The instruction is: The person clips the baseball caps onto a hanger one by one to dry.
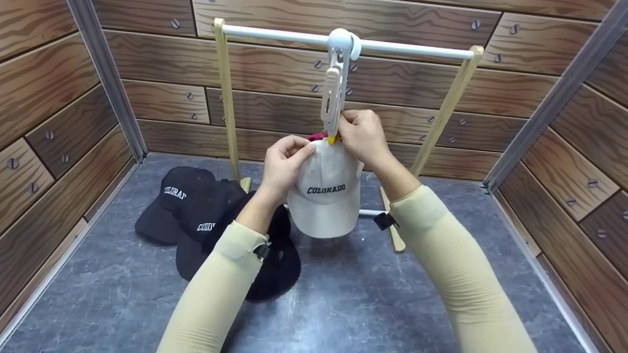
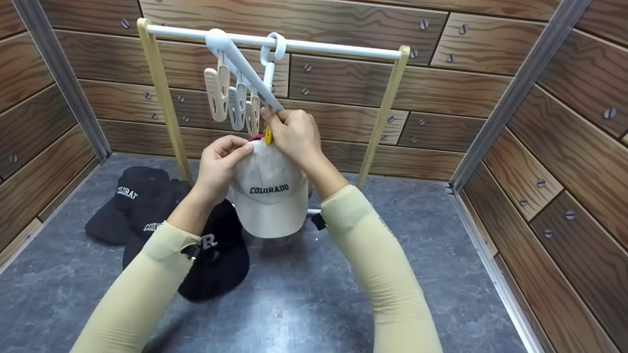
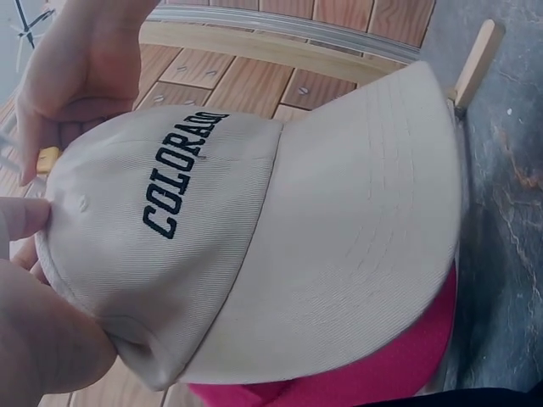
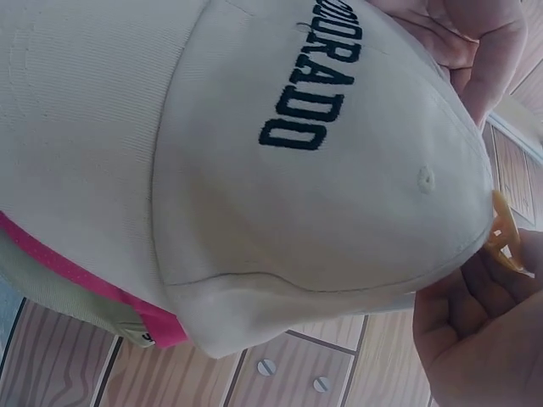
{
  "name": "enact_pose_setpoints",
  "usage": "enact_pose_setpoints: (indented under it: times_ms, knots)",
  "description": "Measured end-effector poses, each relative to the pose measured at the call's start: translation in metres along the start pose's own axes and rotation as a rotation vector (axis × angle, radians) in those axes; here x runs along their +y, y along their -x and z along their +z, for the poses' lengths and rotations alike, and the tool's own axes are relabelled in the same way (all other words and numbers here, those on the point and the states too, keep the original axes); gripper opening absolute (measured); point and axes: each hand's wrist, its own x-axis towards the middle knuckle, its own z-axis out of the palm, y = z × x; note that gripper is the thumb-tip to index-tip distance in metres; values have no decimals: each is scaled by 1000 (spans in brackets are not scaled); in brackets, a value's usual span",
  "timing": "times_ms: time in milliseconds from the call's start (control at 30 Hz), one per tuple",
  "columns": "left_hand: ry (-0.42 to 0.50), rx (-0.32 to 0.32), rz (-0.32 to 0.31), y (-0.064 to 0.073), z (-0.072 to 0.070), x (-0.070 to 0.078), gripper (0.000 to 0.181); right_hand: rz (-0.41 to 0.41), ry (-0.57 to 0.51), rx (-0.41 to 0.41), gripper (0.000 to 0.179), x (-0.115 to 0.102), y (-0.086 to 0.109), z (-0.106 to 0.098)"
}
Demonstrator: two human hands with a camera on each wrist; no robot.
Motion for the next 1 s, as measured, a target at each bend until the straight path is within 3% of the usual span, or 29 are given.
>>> enact_pose_setpoints:
  times_ms: [500, 833, 1000]
  knots:
    - [88, 69, -16, 1, 7, 1, 6, 15, 21, 22, 33, -2, 1, -1]
    - [130, 120, -40, 1, 16, 4, 5, 33, -80, -5, 31, 1, 1, 1]
    - [168, 152, -47, 1, 21, 6, 6, 63, -57, 2, 34, 0, 2, 1]
